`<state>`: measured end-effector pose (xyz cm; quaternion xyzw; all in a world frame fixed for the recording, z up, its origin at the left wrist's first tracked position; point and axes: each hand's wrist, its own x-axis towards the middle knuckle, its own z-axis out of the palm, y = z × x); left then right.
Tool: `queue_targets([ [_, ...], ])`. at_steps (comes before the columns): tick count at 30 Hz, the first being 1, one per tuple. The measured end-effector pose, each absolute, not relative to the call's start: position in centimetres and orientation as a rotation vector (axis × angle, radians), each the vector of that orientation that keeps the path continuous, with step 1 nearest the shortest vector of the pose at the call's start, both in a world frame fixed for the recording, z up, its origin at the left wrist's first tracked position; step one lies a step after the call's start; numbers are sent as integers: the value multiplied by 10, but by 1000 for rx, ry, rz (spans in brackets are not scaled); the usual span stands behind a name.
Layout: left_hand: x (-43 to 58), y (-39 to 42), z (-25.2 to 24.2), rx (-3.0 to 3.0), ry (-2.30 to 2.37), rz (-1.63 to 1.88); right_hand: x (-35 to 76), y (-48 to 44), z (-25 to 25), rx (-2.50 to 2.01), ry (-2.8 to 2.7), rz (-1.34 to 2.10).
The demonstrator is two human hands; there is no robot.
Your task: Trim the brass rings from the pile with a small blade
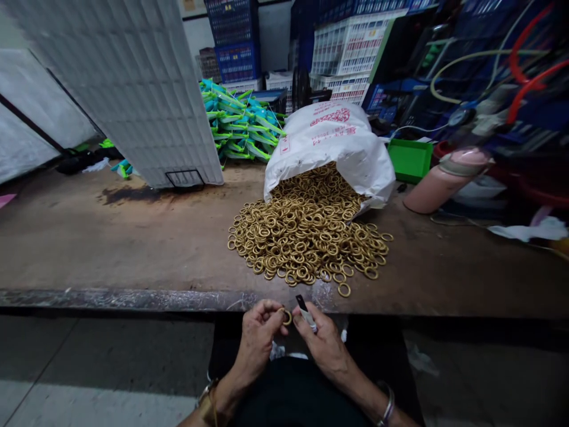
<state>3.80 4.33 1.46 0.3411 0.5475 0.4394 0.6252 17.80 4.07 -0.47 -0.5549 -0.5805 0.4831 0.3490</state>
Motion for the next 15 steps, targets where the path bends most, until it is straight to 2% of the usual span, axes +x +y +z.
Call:
queue_targets([
  [8, 46, 40, 10, 792, 1205, 1027, 172, 41, -11, -1406, -1371, 1350],
  [11, 43, 37, 10, 825, 1141, 1019, 174, 41, -11, -1368, -1148, 1591],
  [15, 35, 34, 8, 1153, 1076, 955, 177, 39, 0, -1212, -833, 2000],
])
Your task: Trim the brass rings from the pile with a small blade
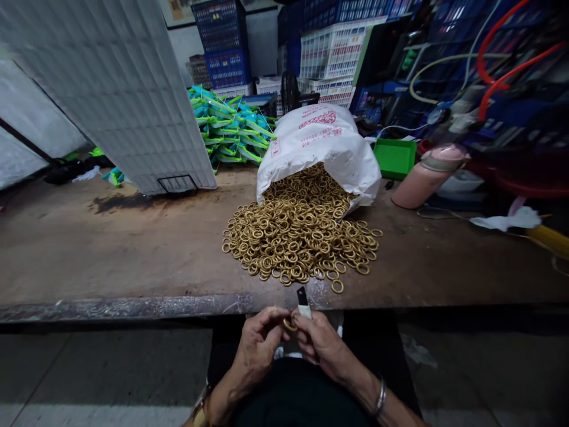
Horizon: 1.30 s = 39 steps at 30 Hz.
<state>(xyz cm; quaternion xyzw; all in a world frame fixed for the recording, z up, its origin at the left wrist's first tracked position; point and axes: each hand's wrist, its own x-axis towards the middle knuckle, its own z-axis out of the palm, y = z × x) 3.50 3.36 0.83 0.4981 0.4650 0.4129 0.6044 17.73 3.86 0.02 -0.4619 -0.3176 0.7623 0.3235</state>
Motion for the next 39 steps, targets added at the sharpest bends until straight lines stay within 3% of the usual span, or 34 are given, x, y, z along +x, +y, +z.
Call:
queue_targets([
  [6, 28, 31, 2, 1525, 1143, 923, 178, 35, 6, -1178, -749, 2096],
  [14, 34, 31, 6, 1343, 1268, 866, 177, 35, -8, -1338, -1102, 1686],
  [26, 33, 30, 10, 909, 868, 747, 176, 39, -10, -1353, -1356, 1489],
  [31, 33, 28, 7, 849, 884, 814, 181, 38, -9, -1503, -1566, 1118],
  [39, 33, 28, 8, 928, 922, 907, 182, 30, -7, -1342, -2088, 705],
])
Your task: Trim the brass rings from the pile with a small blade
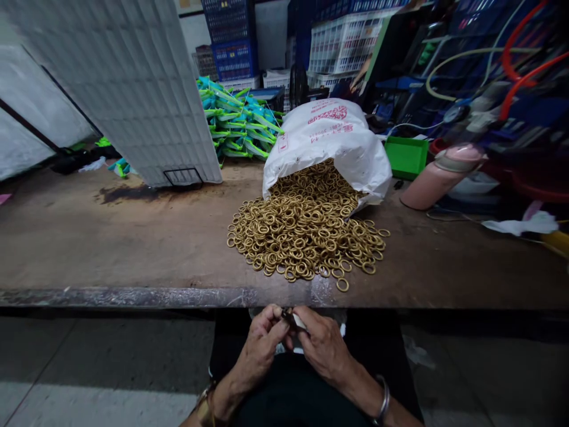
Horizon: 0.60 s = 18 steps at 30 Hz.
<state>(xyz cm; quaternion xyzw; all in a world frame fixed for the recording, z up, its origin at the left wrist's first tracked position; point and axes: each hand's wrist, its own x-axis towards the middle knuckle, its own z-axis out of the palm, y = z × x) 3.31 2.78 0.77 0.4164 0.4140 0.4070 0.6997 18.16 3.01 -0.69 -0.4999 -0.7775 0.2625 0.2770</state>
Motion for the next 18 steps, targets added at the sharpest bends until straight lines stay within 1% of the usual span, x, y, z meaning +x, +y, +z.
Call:
queue_targets([
  [10, 32, 25, 9, 1062, 951, 941, 181, 30, -6, -1281, -2177, 540],
  [18, 33, 24, 12, 1154, 998, 932, 181, 29, -5, -1269, -2197, 501],
])
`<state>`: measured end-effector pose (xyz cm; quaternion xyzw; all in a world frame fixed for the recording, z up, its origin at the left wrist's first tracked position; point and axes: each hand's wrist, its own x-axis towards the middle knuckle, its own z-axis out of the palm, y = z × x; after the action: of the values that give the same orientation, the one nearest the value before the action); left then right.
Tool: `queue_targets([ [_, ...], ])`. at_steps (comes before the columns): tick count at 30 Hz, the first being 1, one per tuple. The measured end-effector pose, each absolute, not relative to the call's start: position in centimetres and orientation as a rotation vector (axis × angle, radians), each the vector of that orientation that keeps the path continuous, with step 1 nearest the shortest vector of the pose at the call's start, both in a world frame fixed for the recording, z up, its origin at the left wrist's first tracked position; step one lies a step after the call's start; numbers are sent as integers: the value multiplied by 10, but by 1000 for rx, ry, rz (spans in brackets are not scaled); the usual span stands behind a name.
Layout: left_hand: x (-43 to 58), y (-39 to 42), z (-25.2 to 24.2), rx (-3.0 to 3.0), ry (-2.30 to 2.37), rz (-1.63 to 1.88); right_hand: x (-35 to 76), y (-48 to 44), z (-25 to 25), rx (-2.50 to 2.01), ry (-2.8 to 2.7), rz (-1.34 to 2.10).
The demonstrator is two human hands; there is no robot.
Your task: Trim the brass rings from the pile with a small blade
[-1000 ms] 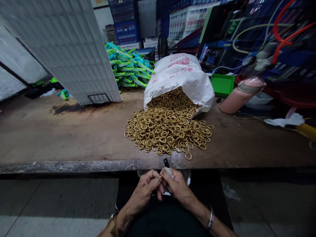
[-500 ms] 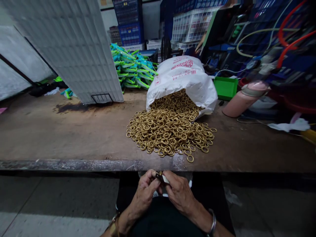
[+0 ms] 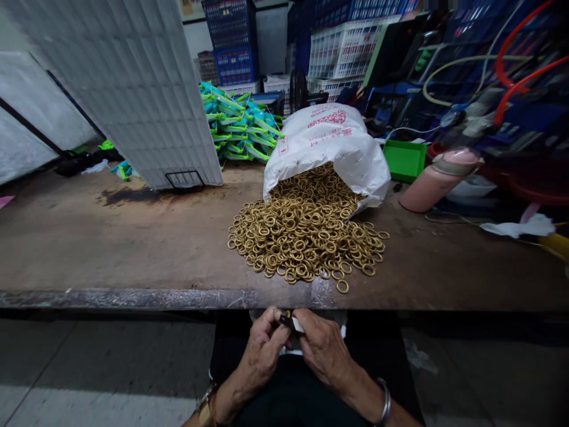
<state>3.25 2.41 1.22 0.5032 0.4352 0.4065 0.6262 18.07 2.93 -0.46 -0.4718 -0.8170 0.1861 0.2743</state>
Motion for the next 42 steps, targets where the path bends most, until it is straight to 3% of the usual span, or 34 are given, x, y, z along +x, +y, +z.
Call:
queue_targets([
  [11, 28, 24, 10, 1235, 998, 923, 179, 30, -7, -1288, -2212, 542],
  [18, 29, 13, 41, 1278, 915, 766, 188, 32, -16, -1664, -2230, 415],
  [27, 29, 26, 10, 567, 847, 852, 227, 67, -3, -2021, -1865, 49],
  [33, 27, 31, 2, 376, 737, 840, 247, 84, 2, -2416, -1815, 129],
  [42, 36, 41, -4, 227, 745, 840, 248, 84, 0, -2458, -1830, 164],
])
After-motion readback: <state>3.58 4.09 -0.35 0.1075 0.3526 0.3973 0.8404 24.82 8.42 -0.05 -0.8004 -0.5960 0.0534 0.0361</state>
